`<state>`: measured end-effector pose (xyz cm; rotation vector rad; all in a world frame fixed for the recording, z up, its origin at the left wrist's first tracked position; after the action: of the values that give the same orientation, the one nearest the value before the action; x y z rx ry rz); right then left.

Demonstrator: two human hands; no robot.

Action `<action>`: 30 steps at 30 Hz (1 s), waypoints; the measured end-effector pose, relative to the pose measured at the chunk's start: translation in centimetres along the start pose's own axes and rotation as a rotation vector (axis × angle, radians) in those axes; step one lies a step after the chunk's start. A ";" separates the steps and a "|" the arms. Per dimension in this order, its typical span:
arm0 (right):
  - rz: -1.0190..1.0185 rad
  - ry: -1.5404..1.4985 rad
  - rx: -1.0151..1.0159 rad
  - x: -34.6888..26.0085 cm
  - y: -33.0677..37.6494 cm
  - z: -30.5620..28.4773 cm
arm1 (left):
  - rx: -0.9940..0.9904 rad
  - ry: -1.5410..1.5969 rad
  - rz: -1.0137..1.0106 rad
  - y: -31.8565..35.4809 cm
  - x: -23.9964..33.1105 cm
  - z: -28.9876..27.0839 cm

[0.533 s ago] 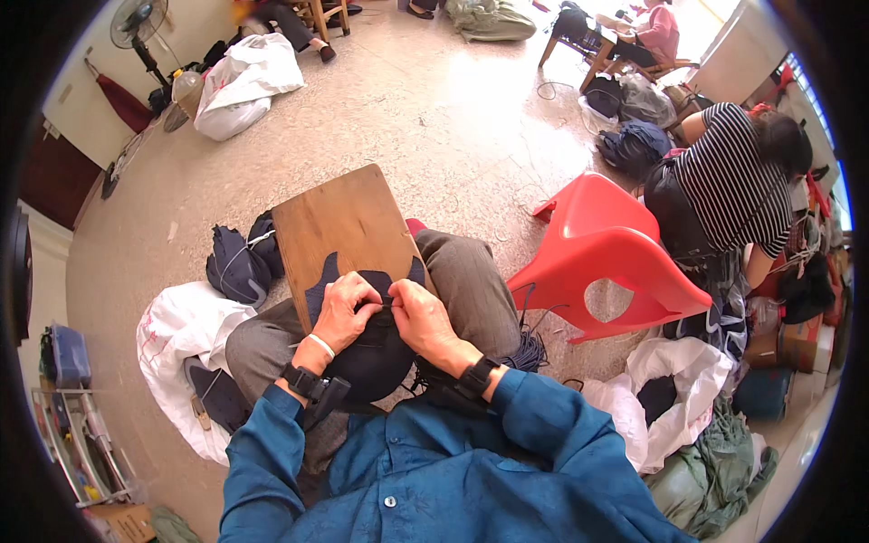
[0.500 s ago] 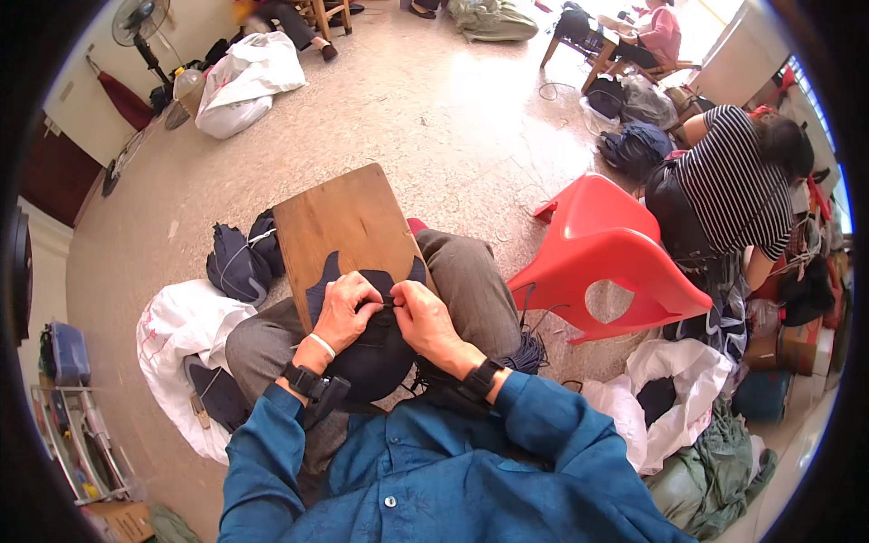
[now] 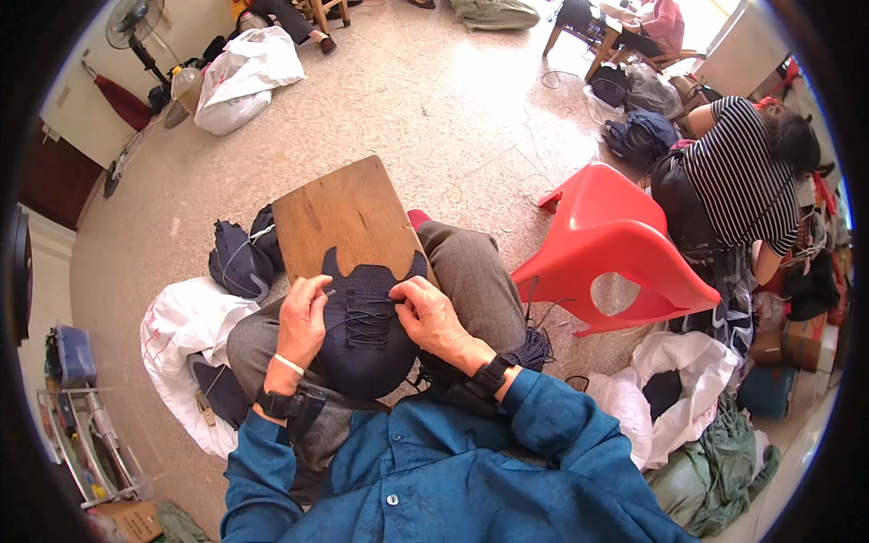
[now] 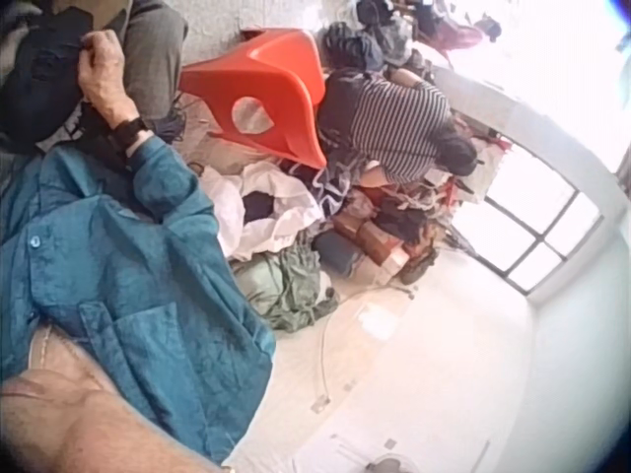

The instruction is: Manually thread laces through the eyelets of a shoe upper component.

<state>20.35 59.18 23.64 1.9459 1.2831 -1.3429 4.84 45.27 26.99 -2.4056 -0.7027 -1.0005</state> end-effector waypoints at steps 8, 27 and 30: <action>-0.024 0.089 0.020 -0.3 -0.3 0.0 | -0.090 0.010 0.055 0.7 2.8 2.1; -0.062 0.227 -0.037 -0.7 -0.9 0.7 | -0.053 0.213 -0.012 0.7 0.1 3.9; -0.049 0.207 -0.082 -0.7 -1.1 0.6 | -0.053 0.218 -0.026 0.8 0.0 4.0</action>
<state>19.03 58.87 24.17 2.0508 1.4668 -1.1148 7.39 46.89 24.29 -2.2909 -0.6369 -1.2830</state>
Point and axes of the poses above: each hand's wrist, its own y-axis away from the middle knuckle, its own z-axis out of the palm, x = y × z, the point moved 10 cm from there along -y, towards the middle knuckle, and after that the axes turned 3 degrees about -x, right-handed, at the moved point
